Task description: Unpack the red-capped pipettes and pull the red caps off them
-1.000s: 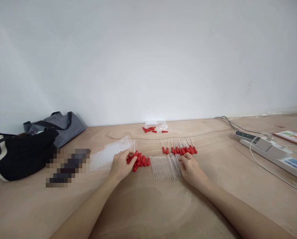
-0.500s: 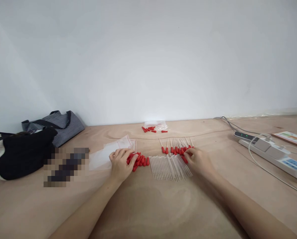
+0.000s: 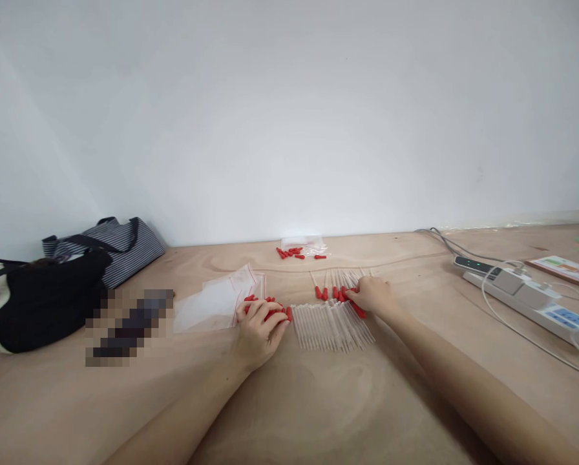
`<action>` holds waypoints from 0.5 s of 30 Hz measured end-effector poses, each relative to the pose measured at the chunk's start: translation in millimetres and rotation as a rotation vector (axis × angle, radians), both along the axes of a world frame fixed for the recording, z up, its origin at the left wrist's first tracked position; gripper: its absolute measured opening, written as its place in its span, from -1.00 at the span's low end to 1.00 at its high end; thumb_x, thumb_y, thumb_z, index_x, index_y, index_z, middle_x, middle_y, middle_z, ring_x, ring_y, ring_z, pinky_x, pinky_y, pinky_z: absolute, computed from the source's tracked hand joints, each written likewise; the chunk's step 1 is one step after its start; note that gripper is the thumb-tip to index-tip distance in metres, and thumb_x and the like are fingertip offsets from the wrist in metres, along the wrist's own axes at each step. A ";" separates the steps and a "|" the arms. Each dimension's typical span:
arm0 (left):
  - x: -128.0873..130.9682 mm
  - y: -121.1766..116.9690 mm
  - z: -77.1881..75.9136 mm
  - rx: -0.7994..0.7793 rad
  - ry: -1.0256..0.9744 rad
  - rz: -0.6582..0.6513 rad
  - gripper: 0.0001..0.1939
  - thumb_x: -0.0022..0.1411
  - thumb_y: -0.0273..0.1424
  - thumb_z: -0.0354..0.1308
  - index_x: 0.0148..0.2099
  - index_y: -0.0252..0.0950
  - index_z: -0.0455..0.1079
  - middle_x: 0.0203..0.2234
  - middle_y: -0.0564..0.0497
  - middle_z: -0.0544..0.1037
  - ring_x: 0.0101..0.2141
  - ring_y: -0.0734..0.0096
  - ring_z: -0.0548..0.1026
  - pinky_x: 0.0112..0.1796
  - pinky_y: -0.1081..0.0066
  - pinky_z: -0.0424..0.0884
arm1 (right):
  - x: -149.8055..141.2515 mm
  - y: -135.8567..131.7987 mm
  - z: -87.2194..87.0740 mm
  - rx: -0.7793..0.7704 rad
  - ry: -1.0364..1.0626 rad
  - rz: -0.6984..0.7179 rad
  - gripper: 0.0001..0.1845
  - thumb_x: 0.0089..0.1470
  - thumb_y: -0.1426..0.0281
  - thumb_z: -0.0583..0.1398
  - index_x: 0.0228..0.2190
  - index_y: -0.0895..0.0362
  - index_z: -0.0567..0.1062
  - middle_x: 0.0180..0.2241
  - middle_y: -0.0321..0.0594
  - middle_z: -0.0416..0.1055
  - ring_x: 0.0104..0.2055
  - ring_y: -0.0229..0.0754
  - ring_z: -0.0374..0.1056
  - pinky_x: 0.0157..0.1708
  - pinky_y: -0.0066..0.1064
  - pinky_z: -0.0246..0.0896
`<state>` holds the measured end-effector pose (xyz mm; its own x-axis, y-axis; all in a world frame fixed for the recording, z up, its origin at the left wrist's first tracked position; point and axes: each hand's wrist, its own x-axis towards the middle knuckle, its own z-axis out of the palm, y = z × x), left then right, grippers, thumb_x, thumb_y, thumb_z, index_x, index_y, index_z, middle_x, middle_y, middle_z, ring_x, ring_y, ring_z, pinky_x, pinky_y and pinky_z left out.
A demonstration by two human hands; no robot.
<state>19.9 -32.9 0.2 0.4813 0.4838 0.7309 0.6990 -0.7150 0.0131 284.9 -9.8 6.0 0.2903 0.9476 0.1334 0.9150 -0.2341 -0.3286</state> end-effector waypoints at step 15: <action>45.2 -21.7 -0.9 -0.306 -0.134 -0.130 -0.73 0.10 -0.27 0.09 -0.13 -0.21 0.39 -0.29 -0.02 0.49 -0.25 0.29 0.34 -0.25 0.28 0.22 | -51.9 -51.0 -11.8 0.170 0.880 0.326 -0.52 -0.09 0.04 0.01 -0.68 0.17 0.38 -0.67 -0.34 0.26 -0.56 -0.30 0.17 -0.51 -0.49 0.03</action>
